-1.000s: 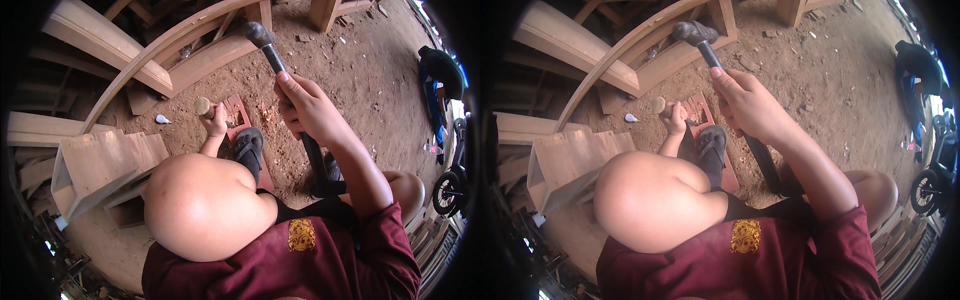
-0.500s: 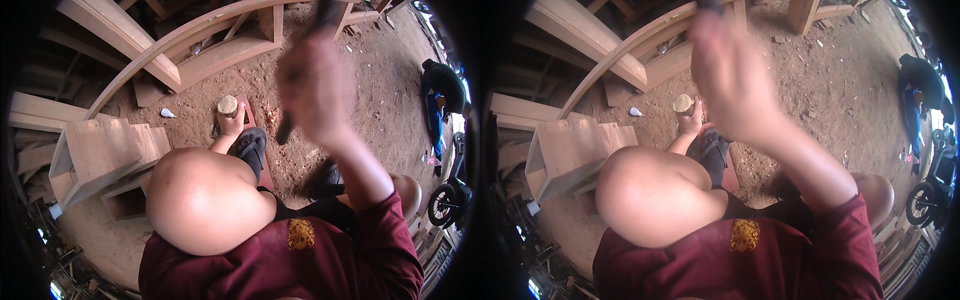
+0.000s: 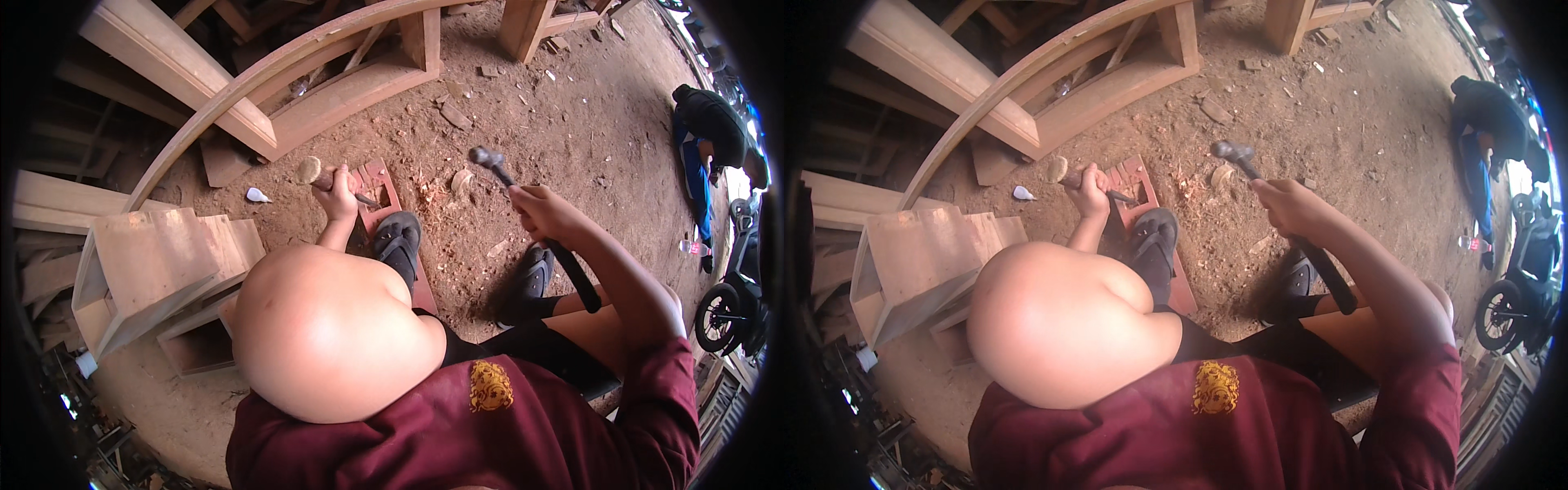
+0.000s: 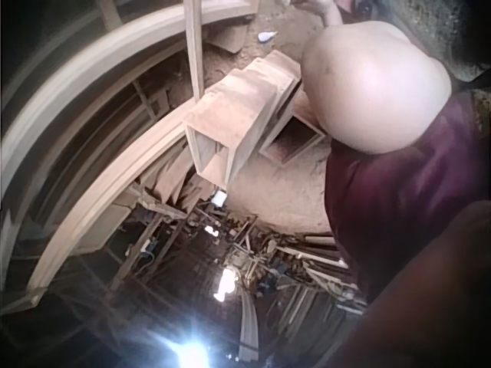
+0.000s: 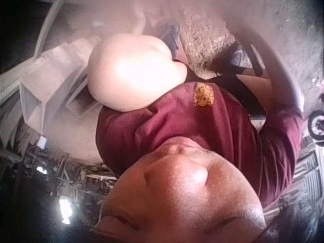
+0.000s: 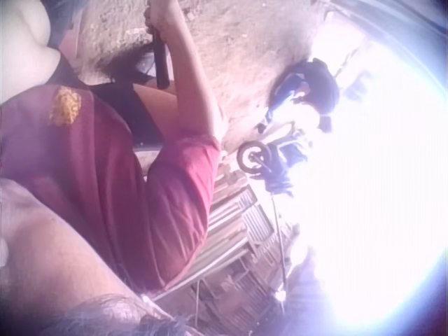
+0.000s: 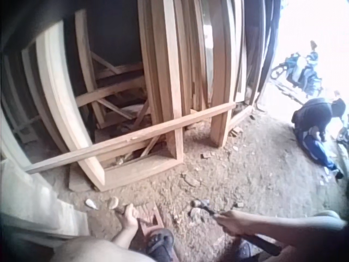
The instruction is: The person sits on the ground and uses a hammer and a chisel to carve a small piece of wood. They repeatedly strike the chisel to shape the wood, occasionally adjusting the piece and the tool.
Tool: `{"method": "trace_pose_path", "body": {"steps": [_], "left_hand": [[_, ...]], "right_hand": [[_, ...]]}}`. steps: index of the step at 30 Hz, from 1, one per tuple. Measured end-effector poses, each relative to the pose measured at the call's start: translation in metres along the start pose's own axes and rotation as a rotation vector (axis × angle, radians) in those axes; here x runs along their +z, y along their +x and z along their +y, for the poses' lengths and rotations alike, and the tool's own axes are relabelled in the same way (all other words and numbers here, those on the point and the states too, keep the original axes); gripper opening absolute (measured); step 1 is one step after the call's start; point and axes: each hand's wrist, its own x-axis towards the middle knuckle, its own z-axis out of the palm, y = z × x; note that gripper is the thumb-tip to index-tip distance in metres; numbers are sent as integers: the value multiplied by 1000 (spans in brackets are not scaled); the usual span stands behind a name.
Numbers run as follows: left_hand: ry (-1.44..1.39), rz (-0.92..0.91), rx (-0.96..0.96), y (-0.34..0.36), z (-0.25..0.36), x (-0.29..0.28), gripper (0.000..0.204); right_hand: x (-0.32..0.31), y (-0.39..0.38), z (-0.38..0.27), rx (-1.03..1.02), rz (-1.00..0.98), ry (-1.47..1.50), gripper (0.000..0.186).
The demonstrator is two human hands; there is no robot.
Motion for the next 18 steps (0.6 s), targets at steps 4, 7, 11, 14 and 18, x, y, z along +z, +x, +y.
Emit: {"method": "trace_pose_path", "body": {"steps": [4, 7, 11, 14, 18], "left_hand": [[173, -81, 48, -5, -14, -4, 17], [246, -193, 75, -4, -23, -6, 13], [498, -223, 172, -9, -24, 6, 8], [647, -214, 361, -18, -15, 18, 9], [679, -320, 287, -26, -5, 32, 14]], "right_hand": [[-5, -20, -8, -91, 53, 189, 39], [0, -42, -36, -354, 12, 233, 39], [-8, -103, -96, -828, 237, 166, 42], [-16, -124, -140, -1243, -106, 555, 45], [58, -67, -123, -1219, 363, 33, 30]]}}
